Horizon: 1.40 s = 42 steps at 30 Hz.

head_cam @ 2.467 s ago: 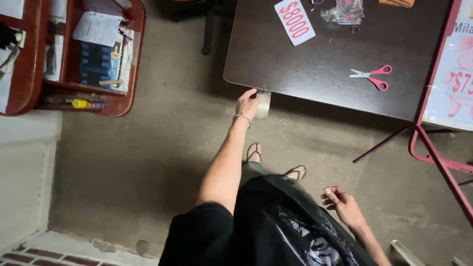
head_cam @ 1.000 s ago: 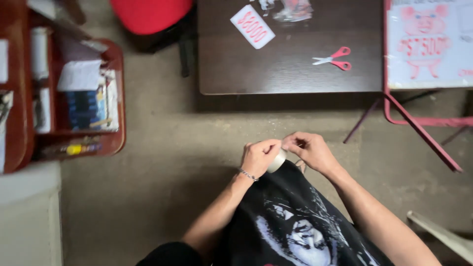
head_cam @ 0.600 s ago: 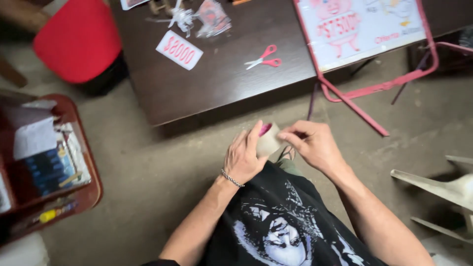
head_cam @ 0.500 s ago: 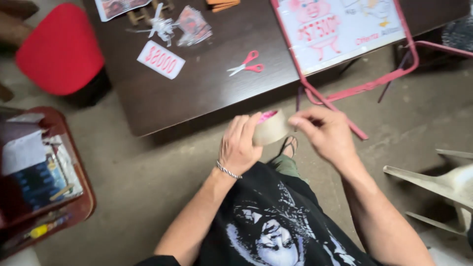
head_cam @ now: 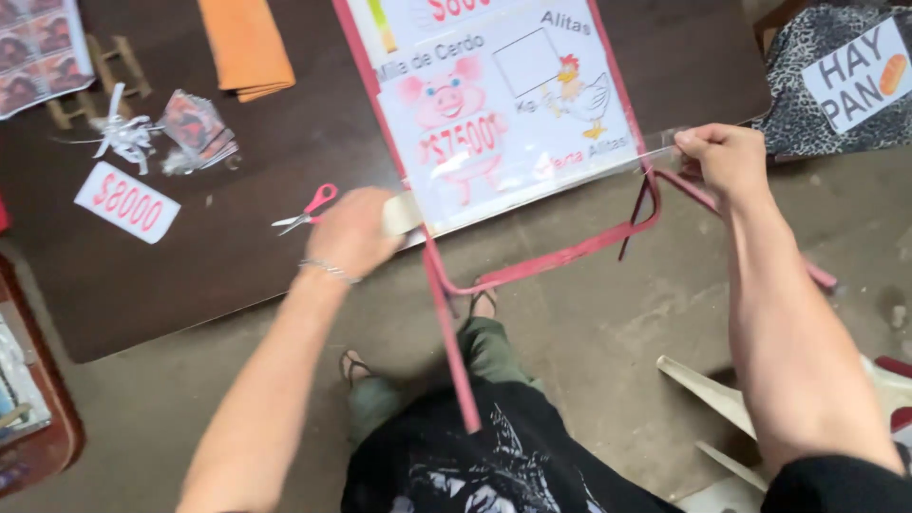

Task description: Assembling a promotional sign by taping a laminated poster onto a metal frame stand

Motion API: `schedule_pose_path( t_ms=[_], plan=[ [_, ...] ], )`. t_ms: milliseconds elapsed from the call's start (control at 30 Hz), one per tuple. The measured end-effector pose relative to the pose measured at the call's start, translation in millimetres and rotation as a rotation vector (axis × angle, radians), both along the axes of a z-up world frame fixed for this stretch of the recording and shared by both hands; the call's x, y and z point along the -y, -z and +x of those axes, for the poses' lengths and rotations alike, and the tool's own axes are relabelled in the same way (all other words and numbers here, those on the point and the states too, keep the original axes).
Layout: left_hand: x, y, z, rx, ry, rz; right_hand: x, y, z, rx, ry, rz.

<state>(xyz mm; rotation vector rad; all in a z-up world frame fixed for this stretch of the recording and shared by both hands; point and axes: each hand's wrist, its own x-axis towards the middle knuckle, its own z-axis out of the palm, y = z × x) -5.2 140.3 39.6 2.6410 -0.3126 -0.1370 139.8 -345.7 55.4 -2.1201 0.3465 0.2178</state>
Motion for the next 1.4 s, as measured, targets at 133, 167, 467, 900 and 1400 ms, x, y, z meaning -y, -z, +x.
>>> schedule_pose_path(
  t_ms=[133,167,467,900,1400],
  plan=[
    [-1,17,3,-0.234,-0.008,0.145,46,88,65,-0.210,-0.135,-0.145],
    [5,24,9,-0.241,-0.016,0.151,44,89,72,-0.215,-0.145,-0.139],
    [27,51,22,-0.205,0.082,0.315,54,130,87,-0.239,-0.165,0.010],
    [22,11,-16,-0.123,-0.123,0.268,47,92,92,-0.019,-0.285,-0.088],
    [-90,94,-384,-1.048,-0.659,-0.579,-361,-92,-73,0.451,-1.228,-0.258]
  ],
)
